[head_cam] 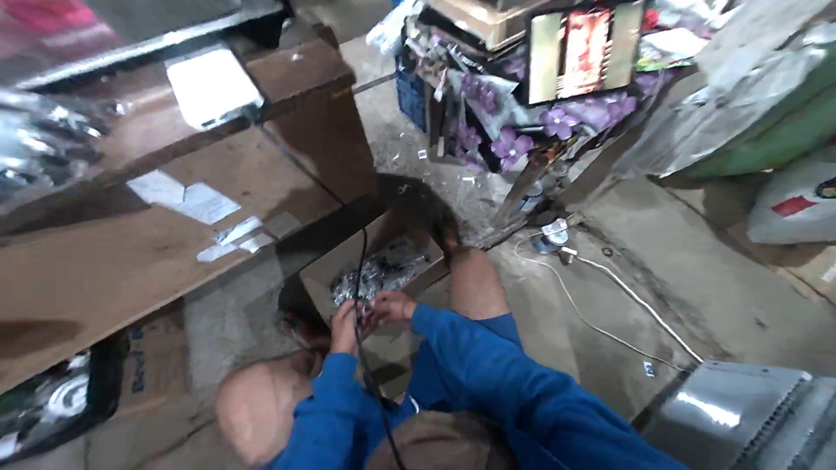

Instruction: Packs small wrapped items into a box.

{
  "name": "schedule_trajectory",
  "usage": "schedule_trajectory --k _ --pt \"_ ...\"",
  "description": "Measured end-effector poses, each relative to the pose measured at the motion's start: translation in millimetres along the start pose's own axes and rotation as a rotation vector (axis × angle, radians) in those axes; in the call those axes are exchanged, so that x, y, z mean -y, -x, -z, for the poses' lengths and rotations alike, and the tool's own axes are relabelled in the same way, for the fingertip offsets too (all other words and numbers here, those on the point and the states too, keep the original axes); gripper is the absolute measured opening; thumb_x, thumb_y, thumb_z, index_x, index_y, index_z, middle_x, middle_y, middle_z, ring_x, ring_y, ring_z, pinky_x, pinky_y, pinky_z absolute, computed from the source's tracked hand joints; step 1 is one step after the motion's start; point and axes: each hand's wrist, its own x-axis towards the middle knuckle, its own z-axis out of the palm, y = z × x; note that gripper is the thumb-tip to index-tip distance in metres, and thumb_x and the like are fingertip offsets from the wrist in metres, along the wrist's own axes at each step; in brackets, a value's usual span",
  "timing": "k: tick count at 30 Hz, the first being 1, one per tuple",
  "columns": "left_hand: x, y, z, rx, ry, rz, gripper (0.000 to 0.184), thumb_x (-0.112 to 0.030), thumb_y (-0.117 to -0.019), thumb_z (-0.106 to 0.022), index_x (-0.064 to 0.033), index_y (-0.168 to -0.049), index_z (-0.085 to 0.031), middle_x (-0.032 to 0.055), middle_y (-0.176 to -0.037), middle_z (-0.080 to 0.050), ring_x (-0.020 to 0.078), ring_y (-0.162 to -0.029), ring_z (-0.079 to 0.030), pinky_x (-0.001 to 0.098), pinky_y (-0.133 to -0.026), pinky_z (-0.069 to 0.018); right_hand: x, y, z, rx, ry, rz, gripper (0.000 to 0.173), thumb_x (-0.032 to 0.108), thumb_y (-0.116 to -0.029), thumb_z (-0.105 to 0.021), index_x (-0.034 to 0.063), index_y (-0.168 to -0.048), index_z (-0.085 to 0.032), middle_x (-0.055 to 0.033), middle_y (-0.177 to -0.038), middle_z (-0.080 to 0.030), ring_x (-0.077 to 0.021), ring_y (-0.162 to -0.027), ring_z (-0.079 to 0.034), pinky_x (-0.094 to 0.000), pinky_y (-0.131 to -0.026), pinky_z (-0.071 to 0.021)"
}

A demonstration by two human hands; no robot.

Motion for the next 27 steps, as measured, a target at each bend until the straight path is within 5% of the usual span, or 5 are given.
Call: schedule_trajectory --k 10,19,21,24,27 --pt "-18 8 0 0.125 0.294 0.285 0.027 -0.015 -0.1062 -0.044 -0.0039 -0.121 -0.063 -0.0029 -0.06 -0.042 0.0072 -0.043 -0.037 0.0217 -0.04 -0.0336 -1 6 12 -0.015 -0.306 0.006 0.049 0.045 -0.111 -0.037 0.0174 -0.15 -0.046 -0.0077 -0.142 -0.06 -0.028 -0.116 -0.066 -0.0491 -0.089 -0.0565" --pt "-17 11 7 0.026 0.267 0.235 0.042 -0.036 -0.1128 -0.029 -0.0084 -0.106 -0.06 -0.0042 -0.056 -0.037 0.008 -0.04 -0.033 0.0229 -0.038 -0.0325 -9 -5 6 -0.109 0.349 0.177 0.058 0.022 -0.0981 -0.069 0.0128 -0.152 -0.048 -0.0187 -0.153 -0.046 -0.0307 -0.119 -0.065 -0.0464 -0.095 -0.0585" --pt "-15 10 9 -0.054 0.098 0.142 0.036 -0.028 -0.1119 -0.035 -0.0048 -0.11 -0.062 0.0015 -0.072 -0.056 0.0103 -0.054 -0.05 0.0253 -0.05 -0.0467 -14 -9 4 -0.096 0.424 0.2 0.053 0.02 -0.0995 -0.066 0.0072 -0.149 -0.05 -0.0208 -0.141 -0.057 -0.03 -0.117 -0.066 -0.0451 -0.099 -0.0562" --pt "-6 12 4 -0.089 -0.127 0.017 0.038 -0.028 -0.1085 -0.046 0.0004 -0.129 -0.063 0.015 -0.126 -0.065 0.0227 -0.112 -0.063 0.0428 -0.096 -0.0521 -12 -4 -2 -0.013 0.316 0.131 0.042 0.028 -0.1078 -0.053 0.0041 -0.142 -0.054 -0.0201 -0.128 -0.066 -0.0303 -0.105 -0.07 -0.0489 -0.09 -0.0581" --pt "1 15 -8 -0.069 0.037 0.086 0.042 -0.031 -0.1095 -0.045 -0.0057 -0.14 -0.058 0.011 -0.138 -0.062 0.0207 -0.122 -0.06 0.0433 -0.101 -0.0503 -13 0 -7 0.043 0.315 0.07 0.048 0.042 -0.1088 -0.048 0.0062 -0.14 -0.058 -0.0216 -0.124 -0.067 -0.0332 -0.103 -0.069 -0.0528 -0.088 -0.057"
